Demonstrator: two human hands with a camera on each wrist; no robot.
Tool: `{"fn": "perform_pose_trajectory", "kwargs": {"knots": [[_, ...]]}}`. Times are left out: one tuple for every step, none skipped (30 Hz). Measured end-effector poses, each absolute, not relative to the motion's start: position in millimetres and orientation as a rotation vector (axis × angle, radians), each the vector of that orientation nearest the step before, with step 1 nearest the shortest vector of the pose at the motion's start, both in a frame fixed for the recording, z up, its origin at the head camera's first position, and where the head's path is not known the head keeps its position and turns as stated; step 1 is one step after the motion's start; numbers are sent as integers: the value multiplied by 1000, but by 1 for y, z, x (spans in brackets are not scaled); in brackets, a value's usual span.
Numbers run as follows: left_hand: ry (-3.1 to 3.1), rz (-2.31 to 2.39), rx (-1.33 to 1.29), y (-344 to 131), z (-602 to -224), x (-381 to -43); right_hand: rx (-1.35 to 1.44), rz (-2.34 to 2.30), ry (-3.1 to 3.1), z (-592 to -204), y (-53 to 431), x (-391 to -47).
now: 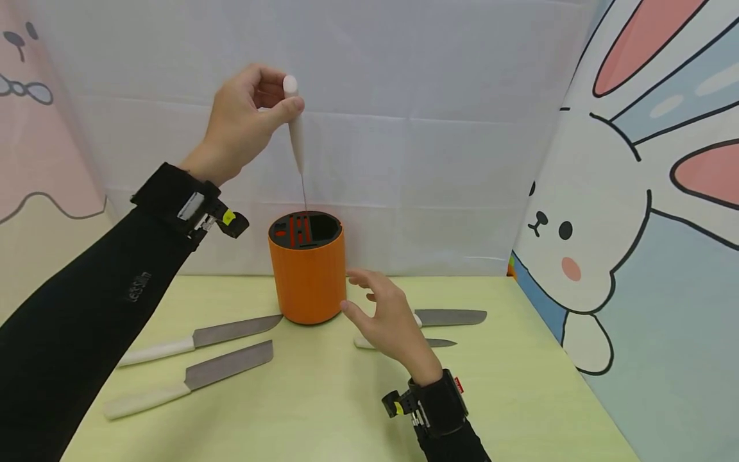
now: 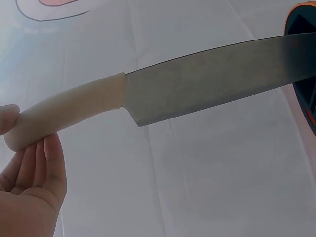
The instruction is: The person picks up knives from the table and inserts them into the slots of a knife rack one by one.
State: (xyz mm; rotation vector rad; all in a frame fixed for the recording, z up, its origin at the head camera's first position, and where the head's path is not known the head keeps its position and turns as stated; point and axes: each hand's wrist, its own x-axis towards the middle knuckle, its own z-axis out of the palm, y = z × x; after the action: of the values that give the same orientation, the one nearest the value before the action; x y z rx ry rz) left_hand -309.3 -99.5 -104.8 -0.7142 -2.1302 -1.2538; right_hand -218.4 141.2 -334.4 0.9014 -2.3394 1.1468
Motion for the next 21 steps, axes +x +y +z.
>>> {"fn": "perform_pose_trajectory", "kwargs": {"knots": [[-2135, -1244, -709, -100, -106, -311, 906, 1148, -2334, -335, 141, -219], [-2135, -1244, -707, -101, -107, -312, 909, 1151, -2329, -335, 141, -219], [-2136, -1242, -705, -101, -108, -313, 913, 1153, -2323, -335, 141, -219], [-2136, -1239, -705, -102, -109, -314, 916, 1155, -2320, -335, 141, -219], [-2139, -1228, -704, -102, -110, -315, 918, 1155, -2318, -335, 141, -220], [-2141, -1230, -705, -102, -111, -316, 921, 1155, -2316, -335, 140, -220], [-2143, -1230, -704, -102, -112, -317, 924, 1155, -2315, -335, 140, -220], [-2145, -1231, -705, -103, -114, -318, 924, 1152, -2317, -335, 141, -220], [-2150, -1229, -703, -103, -116, -320, 924, 1149, -2319, -336, 141, -221], [-2153, -1229, -705, -103, -118, -321, 921, 1146, -2321, -335, 141, -221], [-2157, -1229, -705, -103, -120, -323, 919, 1142, -2322, -336, 141, -220], [-2159, -1229, -708, -102, -123, -325, 915, 1143, -2323, -335, 141, -220], [-2163, -1222, -711, -102, -125, -326, 911, 1143, -2323, -335, 141, -220], [-2166, -1217, -715, -102, -128, -328, 908, 1144, -2324, -335, 142, -220], [-2169, -1211, -720, -102, -130, -329, 901, 1148, -2326, -335, 142, -219], [-2172, -1209, -725, -101, -133, -330, 895, 1151, -2329, -335, 142, -219], [-2176, -1198, -728, -101, -135, -332, 890, 1152, -2330, -335, 142, -219], [-2179, -1195, -730, -101, -138, -333, 884, 1154, -2332, -335, 142, -219], [-2182, -1186, -731, -101, -140, -335, 878, 1154, -2333, -335, 142, -219], [-2183, -1186, -731, -101, -142, -336, 872, 1152, -2335, -335, 142, -219], [-2186, -1178, -730, -101, -144, -338, 867, 1151, -2336, -335, 142, -219]]}}
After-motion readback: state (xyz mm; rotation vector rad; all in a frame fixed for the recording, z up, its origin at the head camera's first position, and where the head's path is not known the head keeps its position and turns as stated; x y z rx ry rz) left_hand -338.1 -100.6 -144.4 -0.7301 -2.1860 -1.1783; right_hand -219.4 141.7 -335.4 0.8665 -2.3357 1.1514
